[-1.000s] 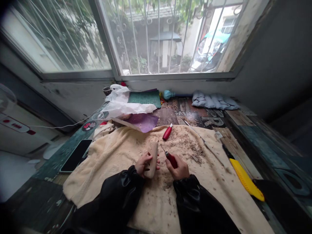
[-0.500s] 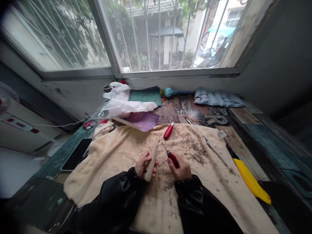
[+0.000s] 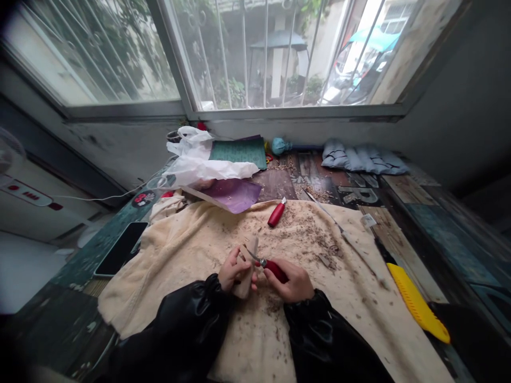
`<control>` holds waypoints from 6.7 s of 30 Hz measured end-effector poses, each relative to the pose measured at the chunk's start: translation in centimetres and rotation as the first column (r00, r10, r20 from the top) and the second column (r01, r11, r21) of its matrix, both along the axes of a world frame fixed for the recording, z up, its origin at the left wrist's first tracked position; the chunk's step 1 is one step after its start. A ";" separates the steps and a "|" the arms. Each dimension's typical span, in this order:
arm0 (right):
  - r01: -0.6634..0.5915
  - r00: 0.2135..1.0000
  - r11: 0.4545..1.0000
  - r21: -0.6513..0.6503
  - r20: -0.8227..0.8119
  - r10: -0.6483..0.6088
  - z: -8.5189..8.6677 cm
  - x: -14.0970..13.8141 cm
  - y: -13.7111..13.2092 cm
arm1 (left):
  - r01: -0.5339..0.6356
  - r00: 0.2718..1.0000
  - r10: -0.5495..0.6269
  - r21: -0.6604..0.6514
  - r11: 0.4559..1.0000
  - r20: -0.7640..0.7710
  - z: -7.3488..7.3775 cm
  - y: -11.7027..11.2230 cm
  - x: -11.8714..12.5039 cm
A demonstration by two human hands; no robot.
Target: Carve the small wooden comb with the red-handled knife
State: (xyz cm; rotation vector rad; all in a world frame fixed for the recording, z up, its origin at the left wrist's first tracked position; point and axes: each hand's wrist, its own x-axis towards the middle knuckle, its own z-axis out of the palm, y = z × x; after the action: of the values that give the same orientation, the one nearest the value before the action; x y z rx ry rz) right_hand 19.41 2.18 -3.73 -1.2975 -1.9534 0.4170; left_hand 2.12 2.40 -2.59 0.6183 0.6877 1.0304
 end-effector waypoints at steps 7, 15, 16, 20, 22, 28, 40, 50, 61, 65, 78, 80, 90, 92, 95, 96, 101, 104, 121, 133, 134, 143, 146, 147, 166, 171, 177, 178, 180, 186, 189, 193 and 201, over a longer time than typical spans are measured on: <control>-0.032 0.999 0.999 0.003 0.032 0.032 0.3 0.0 0.0 | 0.020 0.995 -0.017 0.027 0.999 -0.098 0.8 -0.4 0.3; -0.050 0.996 0.998 0.048 0.070 0.047 0.4 0.0 -0.3 | -0.020 0.984 0.026 0.036 0.999 -0.175 0.5 -0.6 0.7; -0.048 0.996 0.997 0.052 0.074 0.044 0.4 0.1 -0.4 | -0.025 0.982 0.033 0.045 0.999 -0.186 0.7 -0.6 0.7; -0.037 0.996 0.997 0.067 0.088 0.031 0.4 0.2 -0.4 | -0.038 0.974 0.047 0.046 0.998 -0.222 1.0 -0.9 0.7; -0.034 0.996 0.997 0.065 0.090 0.028 0.4 0.2 -0.4 | -0.037 0.973 0.045 0.040 0.999 -0.227 1.0 -0.9 0.7; -0.024 0.996 0.998 0.051 0.093 0.019 0.3 0.2 -0.2 | -0.040 0.975 0.052 0.057 0.998 -0.218 1.0 -0.8 0.6; -0.002 0.996 0.999 0.051 0.086 -0.003 -0.2 0.2 -0.3 | -0.092 0.964 0.110 0.082 0.992 -0.241 1.1 -0.8 0.6; 0.036 0.995 0.995 0.094 0.086 -0.044 0.0 0.0 -0.3 | -0.125 0.942 0.160 0.134 0.983 -0.295 1.4 -0.9 1.0; 0.118 0.985 0.980 0.159 0.107 -0.136 0.1 0.0 -0.4 | -0.108 0.949 0.142 0.135 0.985 -0.282 1.6 -0.8 0.9; 0.143 0.981 0.974 0.177 0.106 -0.163 0.0 -0.1 -0.4 | -0.094 0.956 0.124 0.122 0.988 -0.264 1.7 -0.7 0.8; 0.089 0.996 0.983 0.160 0.012 -0.092 0.4 0.3 -0.4 | 0.072 0.997 -0.069 0.071 0.995 -0.047 0.8 -0.4 0.1; 0.054 0.998 0.986 0.155 0.005 -0.055 0.3 0.1 -0.4 | 0.097 0.995 -0.095 0.077 0.992 -0.032 0.8 -0.2 0.0; 0.162 0.985 0.965 0.208 0.025 -0.171 0.2 0.3 -0.2 | 0.160 0.987 -0.158 0.038 0.986 -0.036 0.6 0.1 -0.2; 0.193 0.978 0.955 0.226 0.032 -0.205 0.2 0.3 -0.1 | 0.160 0.987 -0.159 0.033 0.987 -0.040 0.6 0.0 -0.2; 0.172 0.982 0.956 0.238 0.039 -0.186 0.2 0.2 -0.2 | 0.157 0.987 -0.155 0.032 0.987 -0.045 0.6 -0.1 -0.1; 0.156 0.985 0.959 0.239 0.041 -0.170 0.2 0.1 -0.2 | 0.154 0.987 -0.152 0.034 0.987 -0.046 0.6 -0.1 -0.1; 0.171 0.981 0.952 0.252 0.050 -0.190 0.4 0.2 -0.2 | 0.141 0.988 -0.139 0.032 0.989 -0.059 0.7 -0.1 -0.1; 0.168 0.980 0.951 0.259 0.063 -0.190 0.5 0.3 -0.1 | 0.146 0.987 -0.144 0.028 0.989 -0.064 0.8 -0.1 0.0; 0.178 0.974 0.942 0.284 0.084 -0.209 0.5 0.6 0.0 | 0.161 0.985 -0.160 0.017 0.987 -0.067 0.7 -0.3 -0.2; 0.216 0.968 0.928 0.304 0.055 -0.244 0.7 0.7 -0.1 | 0.270 0.963 -0.269 -0.019 0.963 0.032 0.8 -0.3 -0.7; 0.221 0.967 0.926 0.306 0.052 -0.248 0.8 0.7 -0.1 | 0.279 0.960 -0.278 -0.021 0.960 0.035 0.8 -0.3 -0.7; 0.179 0.977 0.935 0.305 0.055 -0.205 0.7 0.7 -0.3 | 0.313 0.949 -0.312 -0.025 0.949 0.057 0.8 -0.2 -0.8; 0.163 0.979 0.939 0.304 0.067 -0.191 0.5 0.7 -0.3 | 0.318 0.947 -0.316 -0.030 0.948 0.065 0.7 -0.2 -0.7; 0.165 0.978 0.937 0.307 0.071 -0.195 0.4 0.7 -0.4 | 0.318 0.947 -0.315 -0.030 0.948 0.065 0.7 -0.2 -0.7; 0.225 0.959 0.917 0.328 0.090 -0.268 0.2 1.0 -0.1 | 0.351 0.935 -0.353 -0.050 0.935 -0.033 0.2 -0.2 -0.9; 0.196 0.965 0.926 0.323 0.104 -0.240 0.0 1.0 -0.3 | 0.354 0.934 -0.355 -0.043 0.934 -0.030 0.3 -0.1 -0.9; 0.199 0.963 0.921 0.334 0.110 -0.248 0.2 0.9 -0.3 | 0.362 0.931 -0.364 -0.071 0.930 -0.031 0.6 0.0 -0.8; 0.199 0.962 0.921 0.336 0.112 -0.248 0.2 0.9 -0.3 | 0.358 0.932 -0.360 -0.072 0.931 -0.031 0.6 0.0 -0.8; 0.192 0.963 0.921 0.338 0.116 -0.244 0.2 0.9 -0.4 | 0.358 0.932 -0.360 -0.071 0.931 -0.026 0.6 0.0 -0.8; 0.198 0.961 0.920 0.337 0.118 -0.250 0.1 0.9 -0.4 | 0.363 0.931 -0.364 -0.061 0.930 -0.017 0.4 0.0 -0.8; 0.205 0.957 0.919 0.336 0.127 -0.260 0.0 0.9 -0.4 | 0.361 0.931 -0.363 -0.062 0.930 -0.024 0.3 0.0 -0.8; 0.225 0.952 0.916 0.332 0.125 -0.280 -0.1 1.0 -0.4 | 0.354 0.933 -0.357 -0.076 0.932 -0.037 0.3 0.0 -0.9; 0.281 0.937 0.900 0.333 0.108 -0.333 0.1 0.9 -0.1 | 0.382 0.924 -0.383 -0.073 0.921 -0.006 0.5 0.0 -1.0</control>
State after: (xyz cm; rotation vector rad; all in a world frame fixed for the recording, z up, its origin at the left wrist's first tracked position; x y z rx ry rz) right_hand 20.33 2.05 -3.63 -1.4299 -1.8069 -0.1579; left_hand 1.10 2.36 -2.11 0.6706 0.5878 0.6337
